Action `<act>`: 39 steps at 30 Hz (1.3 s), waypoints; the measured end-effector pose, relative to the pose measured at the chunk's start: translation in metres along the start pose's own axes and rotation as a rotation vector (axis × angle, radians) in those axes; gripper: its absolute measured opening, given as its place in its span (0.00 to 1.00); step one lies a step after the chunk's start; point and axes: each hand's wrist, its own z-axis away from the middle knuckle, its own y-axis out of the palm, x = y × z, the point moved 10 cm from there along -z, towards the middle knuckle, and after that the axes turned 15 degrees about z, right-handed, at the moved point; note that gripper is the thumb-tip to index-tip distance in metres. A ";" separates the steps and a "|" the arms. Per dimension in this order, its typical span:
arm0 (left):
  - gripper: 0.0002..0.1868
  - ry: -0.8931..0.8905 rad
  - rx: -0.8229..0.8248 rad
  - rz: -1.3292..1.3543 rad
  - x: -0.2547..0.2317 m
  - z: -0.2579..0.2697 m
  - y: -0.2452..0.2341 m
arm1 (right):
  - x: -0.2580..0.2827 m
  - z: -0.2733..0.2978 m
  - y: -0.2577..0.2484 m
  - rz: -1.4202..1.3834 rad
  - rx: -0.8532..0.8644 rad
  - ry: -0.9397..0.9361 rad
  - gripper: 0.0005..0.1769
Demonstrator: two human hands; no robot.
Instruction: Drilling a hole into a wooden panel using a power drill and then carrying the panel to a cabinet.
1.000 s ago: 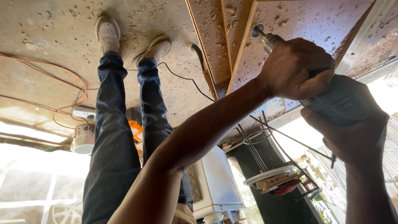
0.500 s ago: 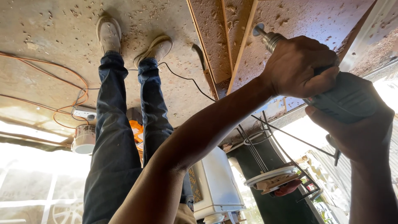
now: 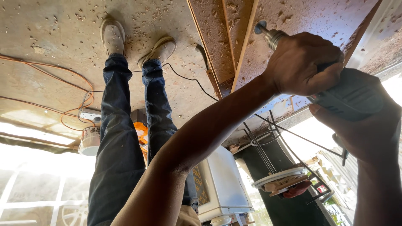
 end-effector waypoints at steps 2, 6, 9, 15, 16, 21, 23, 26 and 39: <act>0.18 0.000 0.012 -0.010 -0.001 0.000 -0.001 | 0.009 -0.004 0.000 -0.053 0.009 -0.048 0.31; 0.21 0.028 0.014 -0.006 -0.005 -0.001 -0.004 | 0.011 -0.016 0.012 -0.028 0.178 0.162 0.18; 0.28 0.037 0.027 -0.043 0.009 0.005 0.000 | 0.001 -0.014 0.017 -0.069 0.184 0.178 0.19; 0.23 -0.066 -0.021 0.071 0.011 0.006 -0.018 | 0.027 -0.014 -0.010 0.292 0.028 0.018 0.35; 0.22 -0.104 -0.061 0.102 0.017 0.005 -0.022 | 0.031 -0.016 -0.018 0.538 0.028 0.112 0.36; 0.28 -0.091 -0.109 0.145 0.020 0.007 -0.022 | 0.033 -0.019 -0.018 0.585 -0.057 -0.120 0.37; 0.29 -0.067 -0.126 0.120 0.014 0.002 -0.024 | 0.040 -0.019 -0.019 0.614 -0.105 -0.234 0.38; 0.20 -0.121 -0.133 0.060 0.022 0.005 -0.023 | 0.029 -0.022 -0.017 0.545 -0.032 -0.065 0.38; 0.30 0.139 0.024 -0.067 -0.006 0.015 0.009 | 0.003 0.010 -0.006 0.152 0.027 -0.004 0.38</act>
